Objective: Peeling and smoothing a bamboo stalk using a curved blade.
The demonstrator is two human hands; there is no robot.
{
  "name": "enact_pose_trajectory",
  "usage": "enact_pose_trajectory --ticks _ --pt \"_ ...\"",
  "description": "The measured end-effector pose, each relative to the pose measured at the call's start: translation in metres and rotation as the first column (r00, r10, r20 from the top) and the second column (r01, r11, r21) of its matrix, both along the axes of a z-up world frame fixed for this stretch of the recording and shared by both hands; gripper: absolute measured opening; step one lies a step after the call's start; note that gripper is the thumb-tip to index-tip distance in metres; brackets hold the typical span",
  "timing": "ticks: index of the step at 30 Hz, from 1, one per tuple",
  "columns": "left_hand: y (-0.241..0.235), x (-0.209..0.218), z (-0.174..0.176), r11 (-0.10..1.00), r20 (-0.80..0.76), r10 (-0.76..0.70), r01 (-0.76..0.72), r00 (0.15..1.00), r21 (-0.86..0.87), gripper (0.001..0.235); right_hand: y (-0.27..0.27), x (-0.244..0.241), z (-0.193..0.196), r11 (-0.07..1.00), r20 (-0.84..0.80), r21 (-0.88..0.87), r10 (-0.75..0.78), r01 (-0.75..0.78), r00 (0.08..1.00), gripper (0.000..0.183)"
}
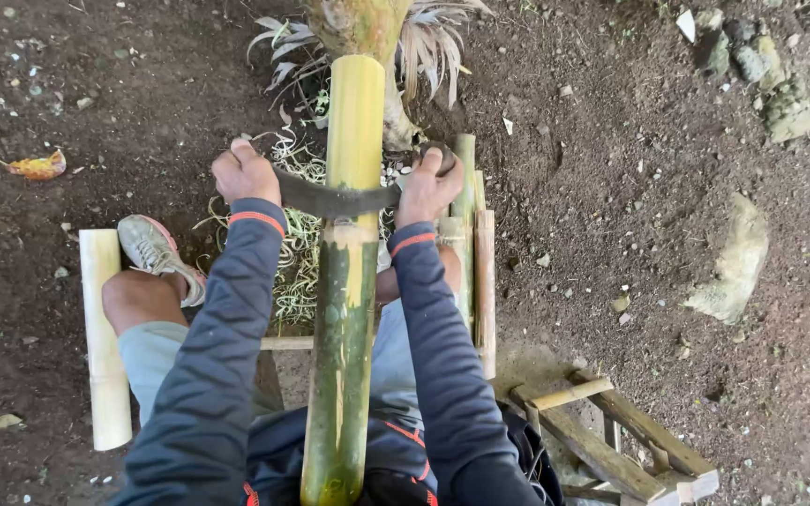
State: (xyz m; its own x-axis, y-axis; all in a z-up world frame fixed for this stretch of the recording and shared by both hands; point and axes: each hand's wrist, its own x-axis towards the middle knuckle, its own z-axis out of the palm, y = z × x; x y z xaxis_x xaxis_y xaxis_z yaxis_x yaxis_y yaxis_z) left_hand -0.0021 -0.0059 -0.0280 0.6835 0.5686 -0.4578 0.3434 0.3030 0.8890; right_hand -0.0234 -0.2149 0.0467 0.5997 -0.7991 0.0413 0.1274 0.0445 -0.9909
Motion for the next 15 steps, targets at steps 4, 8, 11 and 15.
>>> enact_pose_trajectory --ticks 4,8,11,15 --pt "-0.001 -0.016 -0.032 0.636 0.19 0.064 -0.187 0.98 0.749 0.043 0.013 -0.041 0.025 0.997 -0.057 0.081 -0.005 0.009 0.998 0.022" --pt "0.006 -0.086 0.021 0.893 0.123 -0.096 0.031 0.988 0.45 0.048 0.017 -0.103 0.057 0.963 -0.107 0.262 0.097 -0.066 0.99 0.019" --pt "0.005 -0.134 0.039 0.911 0.116 -0.133 0.075 0.984 0.406 0.048 0.01 -0.133 0.042 0.945 -0.089 0.319 0.108 -0.074 0.99 0.016" --pt "0.006 -0.184 0.048 0.984 0.104 -0.048 0.029 0.993 0.175 0.047 0.028 -0.151 0.073 0.914 -0.033 0.39 0.138 -0.114 0.99 0.012"
